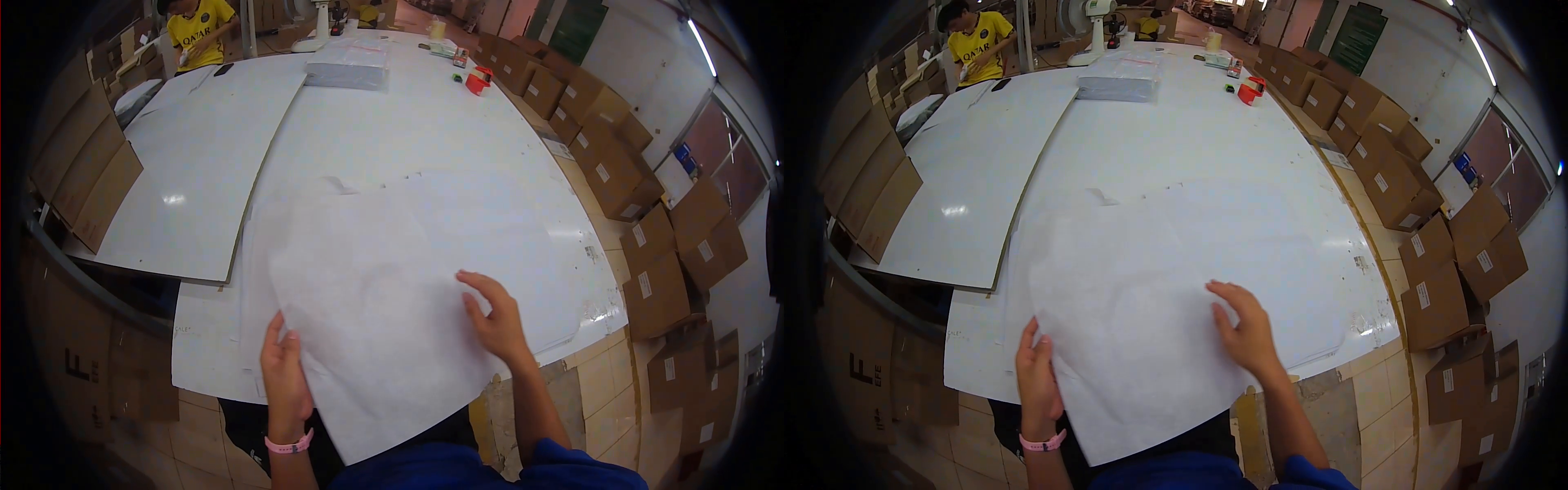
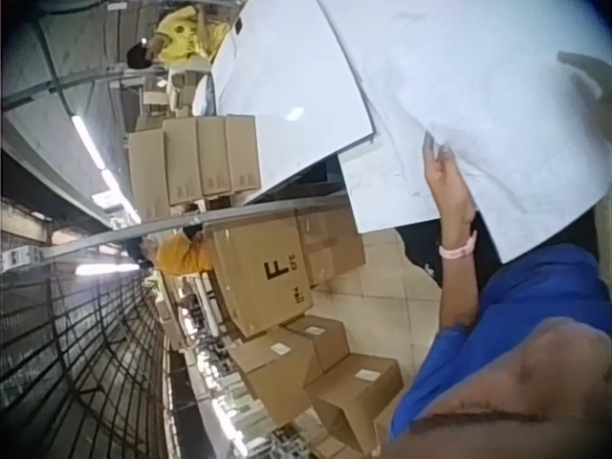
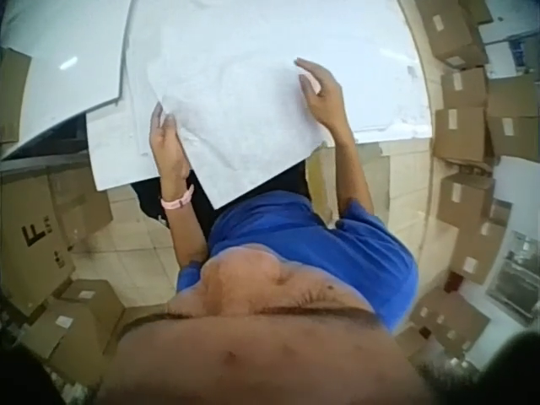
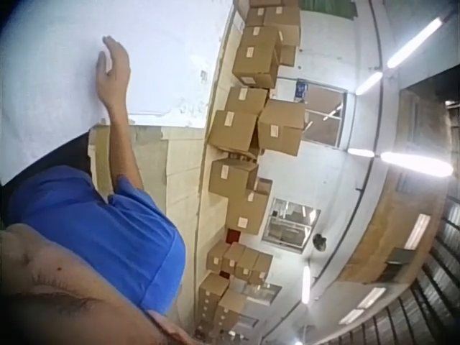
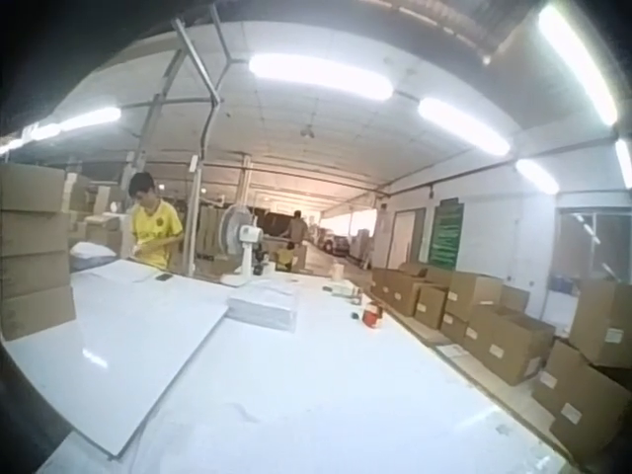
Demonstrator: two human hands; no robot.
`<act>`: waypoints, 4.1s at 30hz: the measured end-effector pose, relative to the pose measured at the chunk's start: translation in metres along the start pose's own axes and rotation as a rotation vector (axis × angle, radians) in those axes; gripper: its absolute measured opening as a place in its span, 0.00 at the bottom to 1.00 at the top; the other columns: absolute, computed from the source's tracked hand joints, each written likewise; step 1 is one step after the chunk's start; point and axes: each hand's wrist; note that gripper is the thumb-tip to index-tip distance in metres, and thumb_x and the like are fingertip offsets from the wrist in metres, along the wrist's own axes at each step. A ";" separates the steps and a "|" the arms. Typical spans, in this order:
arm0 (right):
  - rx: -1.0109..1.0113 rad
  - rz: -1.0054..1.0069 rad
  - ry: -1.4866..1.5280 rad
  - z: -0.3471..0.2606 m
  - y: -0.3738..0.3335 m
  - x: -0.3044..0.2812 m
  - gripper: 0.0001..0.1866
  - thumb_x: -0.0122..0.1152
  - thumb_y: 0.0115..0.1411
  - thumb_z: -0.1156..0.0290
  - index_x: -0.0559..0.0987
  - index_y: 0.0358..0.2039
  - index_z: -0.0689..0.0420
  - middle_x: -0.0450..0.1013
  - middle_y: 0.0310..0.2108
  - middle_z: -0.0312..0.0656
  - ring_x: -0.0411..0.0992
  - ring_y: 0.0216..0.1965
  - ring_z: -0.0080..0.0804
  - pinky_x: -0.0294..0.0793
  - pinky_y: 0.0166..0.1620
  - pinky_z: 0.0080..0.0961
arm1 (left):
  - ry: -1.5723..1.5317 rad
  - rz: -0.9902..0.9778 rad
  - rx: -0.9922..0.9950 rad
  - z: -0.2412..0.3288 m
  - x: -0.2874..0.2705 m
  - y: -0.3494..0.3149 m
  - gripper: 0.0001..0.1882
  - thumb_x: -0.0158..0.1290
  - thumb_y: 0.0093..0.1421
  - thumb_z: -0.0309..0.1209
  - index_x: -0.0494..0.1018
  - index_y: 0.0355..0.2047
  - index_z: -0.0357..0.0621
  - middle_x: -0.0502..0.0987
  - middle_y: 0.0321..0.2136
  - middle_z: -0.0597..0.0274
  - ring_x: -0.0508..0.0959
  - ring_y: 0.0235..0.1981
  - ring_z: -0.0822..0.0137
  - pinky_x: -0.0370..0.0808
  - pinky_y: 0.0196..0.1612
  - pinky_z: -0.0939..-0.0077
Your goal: The person is taking sheets of white paper from a stack and wrapping soft items, then placing them into a collection area.
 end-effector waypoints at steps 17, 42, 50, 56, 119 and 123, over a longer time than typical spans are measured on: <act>0.160 0.043 0.059 0.009 -0.006 0.010 0.18 0.63 0.82 0.70 0.89 0.66 0.53 0.85 0.68 0.44 0.74 0.76 0.61 0.72 0.78 0.49 | 0.215 0.103 0.020 0.021 -0.035 -0.018 0.28 0.50 0.85 0.27 0.62 0.80 0.31 0.79 0.69 0.43 0.82 0.66 0.59 0.78 0.69 0.62; 0.061 -0.190 -0.326 0.018 -0.032 0.000 0.25 0.72 0.74 0.67 0.86 0.70 0.48 0.79 0.74 0.46 0.59 0.84 0.66 0.48 0.86 0.66 | 0.372 0.101 0.052 0.025 -0.053 -0.027 0.30 0.59 0.81 0.29 0.67 0.76 0.26 0.80 0.68 0.45 0.80 0.66 0.58 0.74 0.72 0.62; 0.140 0.205 0.068 0.008 -0.017 0.008 0.13 0.72 0.74 0.74 0.93 0.57 0.54 0.88 0.60 0.51 0.82 0.68 0.51 0.73 0.76 0.50 | 0.459 0.189 0.118 0.043 -0.069 -0.042 0.32 0.59 0.81 0.28 0.64 0.78 0.26 0.78 0.71 0.44 0.78 0.69 0.57 0.72 0.75 0.61; 0.008 -0.151 0.548 -0.090 0.003 0.026 0.15 0.69 0.75 0.77 0.92 0.59 0.59 0.82 0.70 0.57 0.78 0.73 0.46 0.75 0.75 0.42 | 0.389 0.124 0.093 0.041 -0.077 -0.052 0.35 0.59 0.83 0.37 0.62 0.80 0.29 0.75 0.75 0.45 0.77 0.72 0.56 0.71 0.76 0.59; -0.369 -0.115 0.176 -0.092 0.070 0.112 0.38 0.84 0.56 0.78 0.80 0.67 0.60 0.82 0.58 0.60 0.81 0.60 0.68 0.83 0.60 0.49 | 0.593 -0.379 0.196 0.092 -0.015 0.029 0.42 0.68 0.77 0.39 0.60 0.82 0.39 0.76 0.72 0.41 0.79 0.73 0.50 0.76 0.75 0.53; -0.236 -0.223 0.393 -0.109 0.048 0.137 0.39 0.84 0.58 0.74 0.77 0.69 0.61 0.84 0.58 0.61 0.83 0.59 0.68 0.83 0.61 0.49 | 0.499 -0.475 0.216 0.054 -0.022 0.028 0.64 0.72 0.73 0.44 0.37 0.90 0.41 0.62 0.81 0.42 0.74 0.76 0.54 0.72 0.77 0.58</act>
Point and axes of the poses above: each hand's wrist, its own y-axis towards the middle knuckle, its own x-axis out of the palm, z = x × y
